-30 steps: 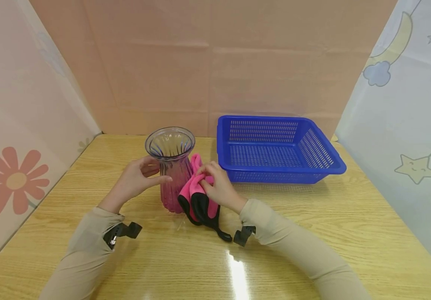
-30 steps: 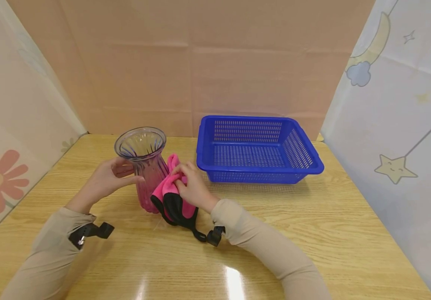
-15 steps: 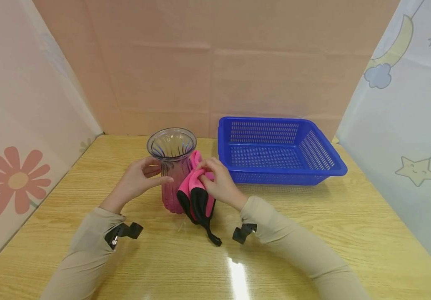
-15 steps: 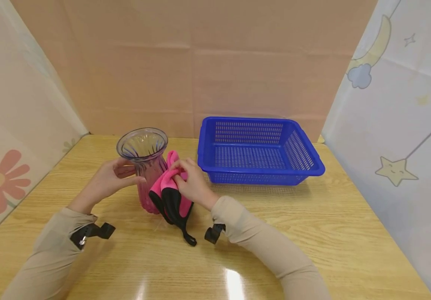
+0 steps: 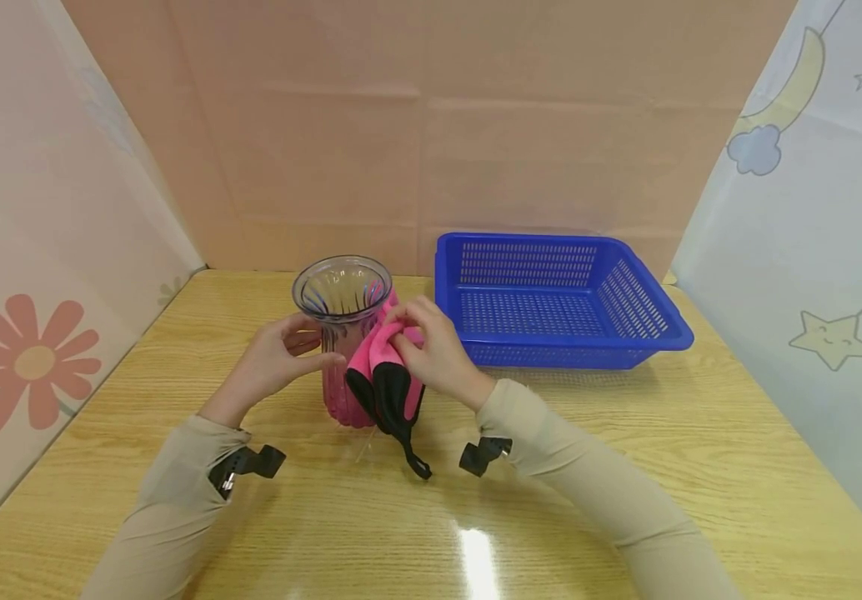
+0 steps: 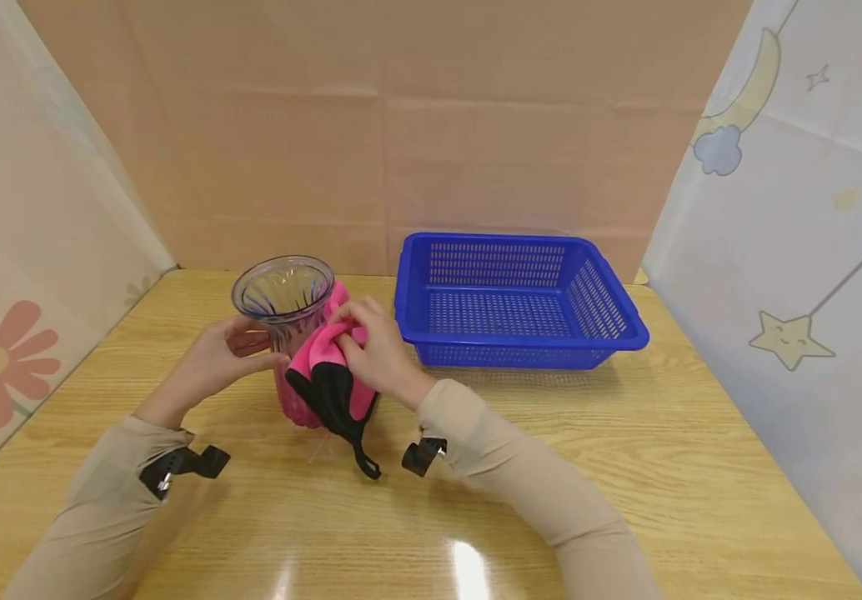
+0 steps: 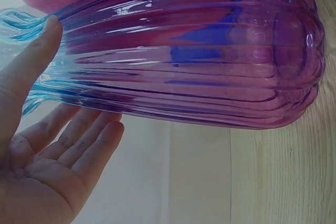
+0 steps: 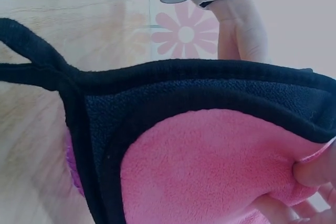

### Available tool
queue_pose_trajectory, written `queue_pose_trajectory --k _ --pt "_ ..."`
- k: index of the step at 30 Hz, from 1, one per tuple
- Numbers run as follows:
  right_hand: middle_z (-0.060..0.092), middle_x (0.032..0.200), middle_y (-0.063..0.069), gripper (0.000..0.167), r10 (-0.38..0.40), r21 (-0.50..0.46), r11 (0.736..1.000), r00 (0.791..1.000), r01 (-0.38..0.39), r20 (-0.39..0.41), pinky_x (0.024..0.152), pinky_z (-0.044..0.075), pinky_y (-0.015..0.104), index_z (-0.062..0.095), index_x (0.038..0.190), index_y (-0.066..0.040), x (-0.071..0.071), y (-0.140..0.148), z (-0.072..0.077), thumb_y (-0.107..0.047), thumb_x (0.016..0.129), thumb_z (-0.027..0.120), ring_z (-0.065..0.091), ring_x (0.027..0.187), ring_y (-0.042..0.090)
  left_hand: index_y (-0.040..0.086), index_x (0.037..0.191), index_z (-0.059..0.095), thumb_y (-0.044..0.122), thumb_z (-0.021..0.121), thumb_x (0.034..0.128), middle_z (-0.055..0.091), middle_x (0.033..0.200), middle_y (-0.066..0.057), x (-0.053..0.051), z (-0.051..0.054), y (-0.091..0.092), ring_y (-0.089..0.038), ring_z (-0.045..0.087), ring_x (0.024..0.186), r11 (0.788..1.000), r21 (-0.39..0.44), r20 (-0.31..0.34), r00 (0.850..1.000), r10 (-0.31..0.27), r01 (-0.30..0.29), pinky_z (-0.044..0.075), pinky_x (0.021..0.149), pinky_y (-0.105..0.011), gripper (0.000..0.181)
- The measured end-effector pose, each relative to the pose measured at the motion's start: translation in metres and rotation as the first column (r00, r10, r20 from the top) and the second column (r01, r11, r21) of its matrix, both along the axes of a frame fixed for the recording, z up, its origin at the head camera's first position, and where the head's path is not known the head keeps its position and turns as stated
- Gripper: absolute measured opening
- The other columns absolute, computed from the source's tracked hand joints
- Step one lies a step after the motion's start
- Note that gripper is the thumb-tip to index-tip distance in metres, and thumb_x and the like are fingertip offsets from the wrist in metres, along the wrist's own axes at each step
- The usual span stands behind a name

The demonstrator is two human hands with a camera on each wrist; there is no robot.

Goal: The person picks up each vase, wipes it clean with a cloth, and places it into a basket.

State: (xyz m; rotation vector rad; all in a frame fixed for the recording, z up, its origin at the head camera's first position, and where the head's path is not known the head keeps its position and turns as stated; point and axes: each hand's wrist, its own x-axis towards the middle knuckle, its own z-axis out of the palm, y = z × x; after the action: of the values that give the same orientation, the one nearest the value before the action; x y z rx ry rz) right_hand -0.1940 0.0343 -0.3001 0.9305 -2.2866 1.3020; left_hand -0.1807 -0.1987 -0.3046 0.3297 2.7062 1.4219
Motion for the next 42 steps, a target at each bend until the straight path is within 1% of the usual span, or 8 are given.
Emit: queue_pose_trajectory --k 4,10,15,19,23,25,34,42 --pt "0.060 0.090 0.014 0.005 -0.009 -0.003 1.000 1.000 0.009 -0.012 0.077 0.054 0.031 0.062 0.085 -0.002 0.000 -0.001 0.004 0.003 0.082 0.061 0.056 0.089 0.023 0.002 0.131 0.047 0.033 0.074 0.0793 0.054 0.132 -0.021 0.001 0.001 0.000 -0.037 0.051 0.124 1.000 0.011 -0.011 1.000 -0.004 0.004 0.045 0.102 -0.049 0.066" --pt "0.059 0.095 0.015 0.007 -0.014 -0.039 0.999 1.000 0.015 0.025 0.077 0.056 0.036 0.062 0.088 -0.001 0.000 -0.001 0.008 0.003 0.083 0.059 0.058 0.090 0.024 0.001 0.129 0.048 0.030 0.073 0.0803 0.054 0.131 -0.021 0.003 0.003 0.000 -0.037 0.051 0.125 1.000 0.021 -0.012 1.000 -0.007 0.007 0.044 0.103 -0.050 0.062" --pt "0.056 0.098 0.017 0.009 0.003 -0.110 0.994 0.996 0.006 0.085 0.077 0.059 0.037 0.061 0.090 0.001 0.001 0.001 0.013 0.005 0.083 0.058 0.061 0.095 0.028 0.001 0.129 0.048 0.032 0.073 0.0799 0.055 0.130 -0.021 0.003 0.004 0.001 -0.037 0.051 0.124 1.000 0.007 -0.015 1.000 -0.004 0.004 0.043 0.103 -0.050 0.063" --pt "0.055 0.099 0.018 0.010 0.025 -0.178 0.984 0.992 -0.004 0.120 0.072 0.060 0.029 0.061 0.092 0.003 0.000 0.004 0.016 0.008 0.084 0.057 0.062 0.095 0.029 0.003 0.129 0.048 0.034 0.074 0.0788 0.055 0.129 -0.020 0.001 0.002 0.002 -0.037 0.051 0.124 1.000 -0.006 -0.011 1.000 0.000 0.000 0.044 0.103 -0.050 0.064" --pt "0.054 0.098 0.017 0.010 0.035 -0.227 0.974 0.994 -0.011 0.105 0.063 0.055 0.017 0.060 0.093 0.004 -0.002 0.008 0.022 0.008 0.084 0.056 0.059 0.092 0.025 0.005 0.129 0.048 0.036 0.075 0.0775 0.056 0.129 -0.018 0.000 0.001 0.002 -0.035 0.051 0.125 1.000 -0.011 -0.001 1.000 0.006 -0.006 0.045 0.102 -0.049 0.066" --pt "0.054 0.098 0.017 0.010 0.037 -0.242 0.970 0.996 -0.016 0.082 0.065 0.052 0.013 0.060 0.093 0.005 -0.003 0.010 0.025 0.008 0.084 0.056 0.057 0.092 0.024 0.005 0.130 0.048 0.036 0.075 0.0777 0.056 0.129 -0.018 0.001 0.001 0.003 -0.035 0.051 0.125 1.000 -0.007 -0.002 1.000 0.004 -0.004 0.045 0.102 -0.049 0.066" --pt "0.053 0.099 0.018 0.012 0.053 -0.253 0.967 0.998 -0.042 0.038 0.076 0.052 0.012 0.059 0.096 0.006 -0.002 0.014 0.036 0.008 0.084 0.057 0.054 0.095 0.024 0.003 0.132 0.046 0.034 0.073 0.0798 0.054 0.131 -0.021 0.004 0.006 0.003 -0.038 0.050 0.125 1.000 -0.004 -0.004 1.000 -0.005 0.005 0.043 0.104 -0.051 0.066" --pt "0.051 0.101 0.018 0.013 0.071 -0.268 0.962 0.995 -0.051 0.063 0.065 0.054 0.015 0.058 0.096 0.006 -0.002 0.012 0.031 0.010 0.084 0.056 0.054 0.094 0.024 0.002 0.132 0.046 0.034 0.073 0.0802 0.054 0.131 -0.021 0.006 0.007 0.004 -0.038 0.050 0.125 1.000 -0.005 0.000 1.000 -0.004 0.004 0.043 0.103 -0.052 0.066"
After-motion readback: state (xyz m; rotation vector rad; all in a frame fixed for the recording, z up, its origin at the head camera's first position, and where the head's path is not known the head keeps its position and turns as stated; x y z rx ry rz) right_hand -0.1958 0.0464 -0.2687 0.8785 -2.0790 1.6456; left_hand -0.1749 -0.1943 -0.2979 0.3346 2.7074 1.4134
